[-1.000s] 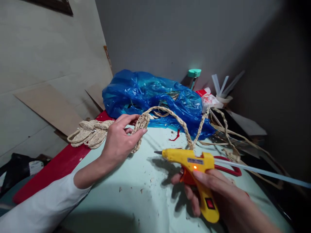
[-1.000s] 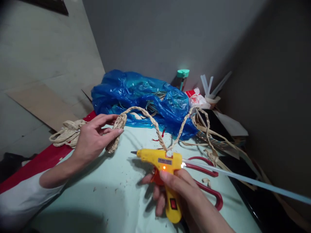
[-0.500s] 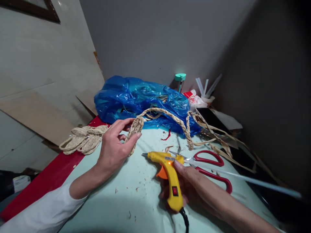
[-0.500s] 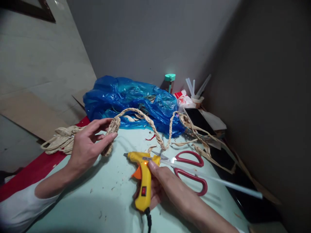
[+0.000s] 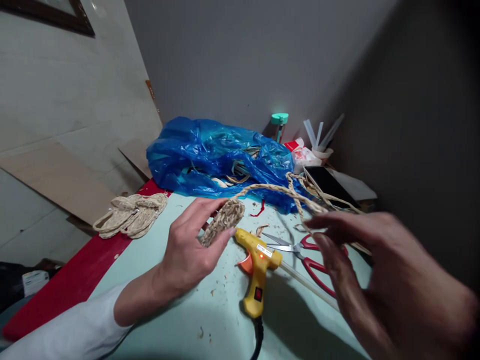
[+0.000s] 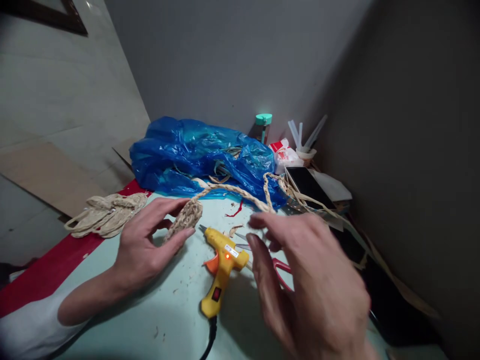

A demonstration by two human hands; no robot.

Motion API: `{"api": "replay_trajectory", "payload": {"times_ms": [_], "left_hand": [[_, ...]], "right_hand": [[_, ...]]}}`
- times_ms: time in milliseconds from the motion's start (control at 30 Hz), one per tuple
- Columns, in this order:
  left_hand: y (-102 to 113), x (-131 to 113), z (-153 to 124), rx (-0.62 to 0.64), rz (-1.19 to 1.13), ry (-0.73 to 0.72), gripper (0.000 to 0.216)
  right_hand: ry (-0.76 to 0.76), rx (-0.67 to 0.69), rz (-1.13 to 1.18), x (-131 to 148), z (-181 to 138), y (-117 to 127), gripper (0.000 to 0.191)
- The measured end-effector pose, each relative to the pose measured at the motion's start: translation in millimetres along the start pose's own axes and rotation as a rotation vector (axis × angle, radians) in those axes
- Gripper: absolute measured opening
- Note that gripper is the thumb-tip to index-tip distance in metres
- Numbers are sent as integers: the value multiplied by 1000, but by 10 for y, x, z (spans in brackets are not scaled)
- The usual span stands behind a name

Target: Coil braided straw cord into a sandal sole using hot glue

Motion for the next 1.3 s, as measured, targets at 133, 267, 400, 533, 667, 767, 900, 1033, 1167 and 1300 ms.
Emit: {"api": "replay_trajectory", "payload": {"times_ms": [133, 267, 400, 533, 667, 767, 900, 1033, 1167, 1300], "left_hand": [[-45, -196, -85, 34, -28, -193, 43], [-73, -244, -153, 52, 9, -248, 48], [-95, -226, -183, 81, 50, -249, 52], [-104, -225, -171, 85, 70, -251, 53], [-95, -208, -159, 71, 75, -237, 53], [-95, -188, -163, 73, 73, -236, 53], [-100, -177, -161, 60, 70, -229, 53], [-102, -167, -164, 53, 77, -208, 55], [-89, -139, -180, 54, 85, -201, 57], [-78, -109, -184, 50, 108, -180, 56]], "right_hand": [[209, -57, -252, 123, 167, -27, 36], [336, 63, -223, 189, 194, -256, 25], [285, 99, -138, 128, 133, -297, 11], [287, 29, -162, 123, 87, -209, 9], [263, 61, -160, 124, 44, -223, 10], [275, 43, -169, 142, -9, -211, 7], [304, 49, -169, 186, -51, -184, 6], [257, 124, -153, 196, -54, -199, 11], [265, 118, -165, 210, -98, -214, 8], [246, 105, -164, 220, -144, -235, 11]]}}
Point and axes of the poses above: each hand's wrist, its own z-axis towards the middle knuckle, its own y-axis out of the back of the hand, x = y × z, the point moved 7 cm from there along z, towards the middle knuckle, and after that the axes turned 14 degrees about -z, right-handed, at the moved point
